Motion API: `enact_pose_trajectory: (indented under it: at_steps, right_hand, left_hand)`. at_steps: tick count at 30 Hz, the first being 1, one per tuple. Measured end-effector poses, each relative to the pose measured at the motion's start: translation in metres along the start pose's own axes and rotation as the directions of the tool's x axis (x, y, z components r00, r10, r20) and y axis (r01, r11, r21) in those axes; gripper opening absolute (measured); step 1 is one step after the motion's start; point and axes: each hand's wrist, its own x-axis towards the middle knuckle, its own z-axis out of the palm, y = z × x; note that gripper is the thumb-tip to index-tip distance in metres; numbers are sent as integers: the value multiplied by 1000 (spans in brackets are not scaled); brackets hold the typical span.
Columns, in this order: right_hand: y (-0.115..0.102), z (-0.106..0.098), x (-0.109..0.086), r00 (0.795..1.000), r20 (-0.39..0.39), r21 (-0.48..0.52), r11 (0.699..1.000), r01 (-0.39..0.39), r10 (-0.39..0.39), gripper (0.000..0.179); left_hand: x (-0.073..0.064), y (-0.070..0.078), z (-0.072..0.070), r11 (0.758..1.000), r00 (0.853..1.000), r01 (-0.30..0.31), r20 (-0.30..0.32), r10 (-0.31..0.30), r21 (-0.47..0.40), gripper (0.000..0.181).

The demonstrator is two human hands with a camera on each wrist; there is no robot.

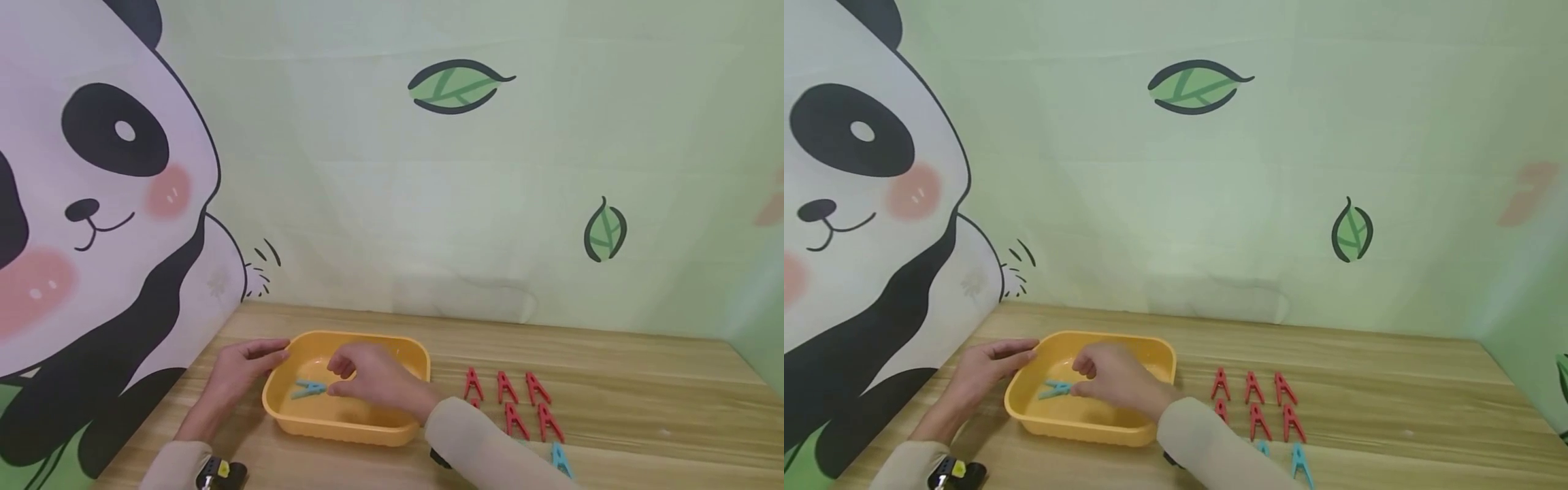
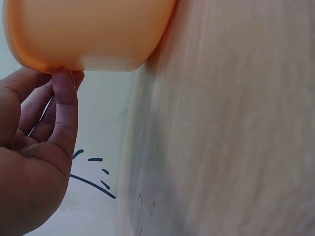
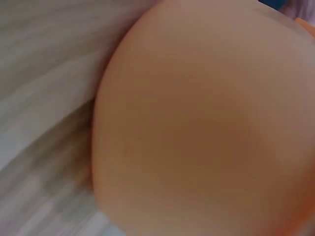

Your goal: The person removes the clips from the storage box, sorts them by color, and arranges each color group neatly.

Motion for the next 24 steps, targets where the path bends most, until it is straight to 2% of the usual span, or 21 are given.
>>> enact_pose_trajectory:
  at_steps: [6, 14, 18, 24]
  right_hand:
    - [-5, 20, 15, 999, -7, -24, 999, -40, 40, 24]
    - [-9, 38, 27, 999, -20, -157, 986, -52, 50, 25]
    - [-9, 44, 30, 998, 6, -217, 975, -52, 55, 29]
    - [-10, 49, 31, 998, 53, -277, 961, -22, 38, 24]
  left_hand:
    - [0, 0, 1, 1000, 1000, -2, 4, 2, -9, 43]
    - [0, 2, -1, 1000, 1000, 18, 19, -18, -2, 43]
    - [1, 3, -2, 1000, 999, 26, 19, -26, 9, 43]
    - [0, 2, -2, 1000, 1000, 23, 18, -23, 20, 42]
